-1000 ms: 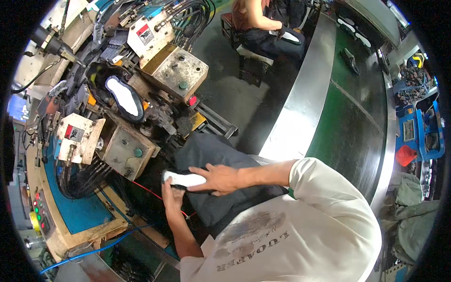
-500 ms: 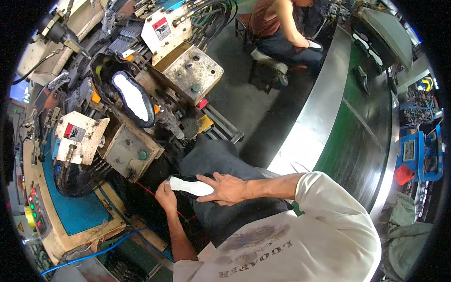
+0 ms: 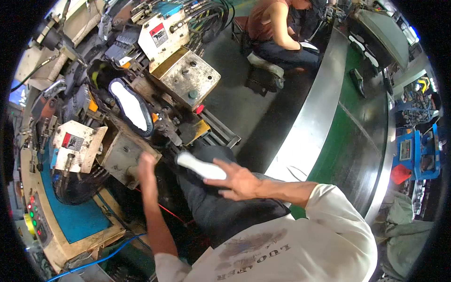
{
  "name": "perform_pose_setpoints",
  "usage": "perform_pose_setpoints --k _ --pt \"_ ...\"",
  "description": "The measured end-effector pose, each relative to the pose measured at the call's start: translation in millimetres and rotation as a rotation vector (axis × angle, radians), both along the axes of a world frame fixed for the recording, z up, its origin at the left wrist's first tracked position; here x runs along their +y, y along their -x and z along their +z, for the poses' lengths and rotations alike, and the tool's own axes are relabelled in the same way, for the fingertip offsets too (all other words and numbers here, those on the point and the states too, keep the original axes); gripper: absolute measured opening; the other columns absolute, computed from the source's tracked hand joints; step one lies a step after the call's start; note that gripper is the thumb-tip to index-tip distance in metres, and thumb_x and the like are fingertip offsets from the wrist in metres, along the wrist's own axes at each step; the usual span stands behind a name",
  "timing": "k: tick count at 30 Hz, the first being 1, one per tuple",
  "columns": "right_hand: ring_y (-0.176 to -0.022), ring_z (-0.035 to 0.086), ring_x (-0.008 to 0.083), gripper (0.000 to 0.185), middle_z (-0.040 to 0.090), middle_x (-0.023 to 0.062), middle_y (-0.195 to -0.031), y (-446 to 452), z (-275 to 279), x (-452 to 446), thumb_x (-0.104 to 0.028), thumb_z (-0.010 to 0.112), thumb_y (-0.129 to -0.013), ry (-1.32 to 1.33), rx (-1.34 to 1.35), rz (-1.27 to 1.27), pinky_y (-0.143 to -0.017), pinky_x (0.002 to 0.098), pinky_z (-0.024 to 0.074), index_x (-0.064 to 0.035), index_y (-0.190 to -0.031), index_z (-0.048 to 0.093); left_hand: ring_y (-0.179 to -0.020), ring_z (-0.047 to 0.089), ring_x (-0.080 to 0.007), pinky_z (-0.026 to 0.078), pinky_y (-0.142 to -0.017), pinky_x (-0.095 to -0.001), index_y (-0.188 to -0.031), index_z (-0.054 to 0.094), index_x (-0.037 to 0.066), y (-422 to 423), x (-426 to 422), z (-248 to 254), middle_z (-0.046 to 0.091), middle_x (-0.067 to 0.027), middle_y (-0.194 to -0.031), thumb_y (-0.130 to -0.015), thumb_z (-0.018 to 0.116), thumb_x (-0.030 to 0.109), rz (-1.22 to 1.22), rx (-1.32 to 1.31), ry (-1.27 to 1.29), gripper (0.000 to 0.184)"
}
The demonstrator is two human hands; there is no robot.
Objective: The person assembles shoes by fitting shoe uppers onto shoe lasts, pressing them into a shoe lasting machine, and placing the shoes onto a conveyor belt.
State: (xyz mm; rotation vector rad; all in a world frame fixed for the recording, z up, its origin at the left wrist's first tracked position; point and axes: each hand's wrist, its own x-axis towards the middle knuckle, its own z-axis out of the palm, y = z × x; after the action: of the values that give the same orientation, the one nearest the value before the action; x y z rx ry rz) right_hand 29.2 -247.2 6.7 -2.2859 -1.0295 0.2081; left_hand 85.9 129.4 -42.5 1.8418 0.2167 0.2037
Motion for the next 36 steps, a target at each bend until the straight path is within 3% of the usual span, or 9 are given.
perform_pose_setpoints --k 1,4,10,13,17,19,23,32,36 --pt "-0.111 0.063 0.0485 0.068 0.033 0.0342 -0.16 -9.7 13.5 -4.6 -0.03 0.078 -0.089 0.029 -0.042 -0.064 -0.098 0.0541 0.0581 -0.0379 -0.153 0.055 -0.123 0.058 -0.0248 0.044 -0.109 -0.0373 -0.139 0.058 -0.004 -31.3 12.5 19.2 0.062 -0.0126 -0.132 -0.11 0.055 0.031 0.023 -0.012 -0.009 0.046" --pt "-0.111 0.063 0.048 0.07 0.031 0.0361 -0.16 -45.3 59.6 -5.1 -0.026 0.08 -0.087 0.112 -0.17 -0.214 -0.094 0.0551 0.0598 -0.0363 -0.152 0.056 -0.127 0.059 -0.0297 0.046 -0.112 -0.0432 -0.152 0.045 0.01 -113.5 -9.5 100.6 0.06 -0.0124 -0.141 -0.105 0.062 0.039 0.064 0.008 0.851 0.057" --pt "-0.125 0.058 0.0526 0.073 0.032 0.0341 -0.16 -129.2 139.3 56.7 -0.023 0.081 -0.085 0.1 -0.301 -0.203 -0.103 0.0553 0.055 -0.0356 -0.152 0.056 -0.117 0.068 -0.03 0.056 -0.102 -0.048 -0.146 0.053 0.006 -150.1 5.4 116.8 0.067 -0.0145 -0.133 -0.099 0.068 0.046 -0.005 0.062 0.902 0.063" --pt "-0.12 0.059 0.0514 0.075 0.034 0.033 -0.158 -173.2 140.4 109.8 -0.024 0.082 -0.085 0.025 -0.44 -0.159 -0.101 0.055 0.056 -0.0377 -0.153 0.053 -0.114 0.068 -0.0348 0.056 -0.102 -0.0508 -0.149 0.046 0.0 -70.5 1.1 126.4 0.066 -0.0188 -0.13 -0.104 0.054 0.048 0.01 -0.12 0.776 0.066" --pt "-0.118 0.059 0.053 0.074 0.032 0.0316 -0.159 -208.9 126.0 177.2 -0.029 0.081 -0.087 0.066 -0.424 -0.172 -0.096 0.0554 0.0579 -0.0408 -0.153 0.052 -0.106 0.066 -0.0395 0.053 -0.098 -0.0556 -0.155 0.043 0.002 44.4 -5.0 101.4 0.062 -0.0224 -0.134 -0.091 0.043 0.089 -0.071 -0.141 1.075 0.107" --pt "-0.112 0.06 0.0516 0.075 0.031 0.0328 -0.159 -212.2 105.3 201.6 -0.031 0.08 -0.087 0.06 -0.482 -0.203 -0.093 0.0544 0.0591 -0.0432 -0.154 0.05 -0.093 0.069 -0.0336 0.057 -0.08 -0.0459 -0.158 0.042 0.008 86.1 -21.0 96.2 0.067 -0.0198 -0.129 -0.099 0.034 0.083 0.142 -0.18 0.994 0.095" --pt "-0.108 0.06 0.0479 0.078 0.028 0.0352 -0.16 -203.8 74.9 231.5 -0.029 0.082 -0.086 0.115 -0.53 -0.29 -0.09 0.0518 0.0595 -0.0449 -0.155 0.049 -0.09 0.069 -0.0352 0.058 -0.079 -0.046 -0.151 0.049 0.007 151.5 -29.9 65.1 0.069 -0.02 -0.121 -0.104 0.033 0.075 0.288 -0.068 1.117 0.084" --pt "-0.139 0.051 0.0435 0.056 0.054 0.028 -0.145 -212.3 54.2 227.7 -0.024 0.074 -0.085 -0.196 -0.879 -0.145 -0.121 0.0556 0.0364 -0.0053 -0.137 0.063 -0.094 0.069 -0.0374 0.06 -0.085 -0.0505 -0.142 0.055 0.004 195.3 -48.7 12.9 0.068 -0.02 -0.115 -0.099 0.053 0.066 0.521 0.177 1.229 0.075" --pt "-0.138 0.051 0.044 0.051 0.056 0.0281 -0.145 -228.6 55.0 243.0 -0.023 0.063 -0.09 -0.19 -0.902 -0.185 -0.121 0.0541 0.0362 -0.0038 -0.137 0.064 -0.101 0.066 -0.0361 0.061 -0.086 -0.0525 -0.143 0.054 0.005 178.5 -56.3 10.8 0.064 -0.0188 -0.119 -0.098 0.057 0.064 0.482 0.233 1.233 0.074"
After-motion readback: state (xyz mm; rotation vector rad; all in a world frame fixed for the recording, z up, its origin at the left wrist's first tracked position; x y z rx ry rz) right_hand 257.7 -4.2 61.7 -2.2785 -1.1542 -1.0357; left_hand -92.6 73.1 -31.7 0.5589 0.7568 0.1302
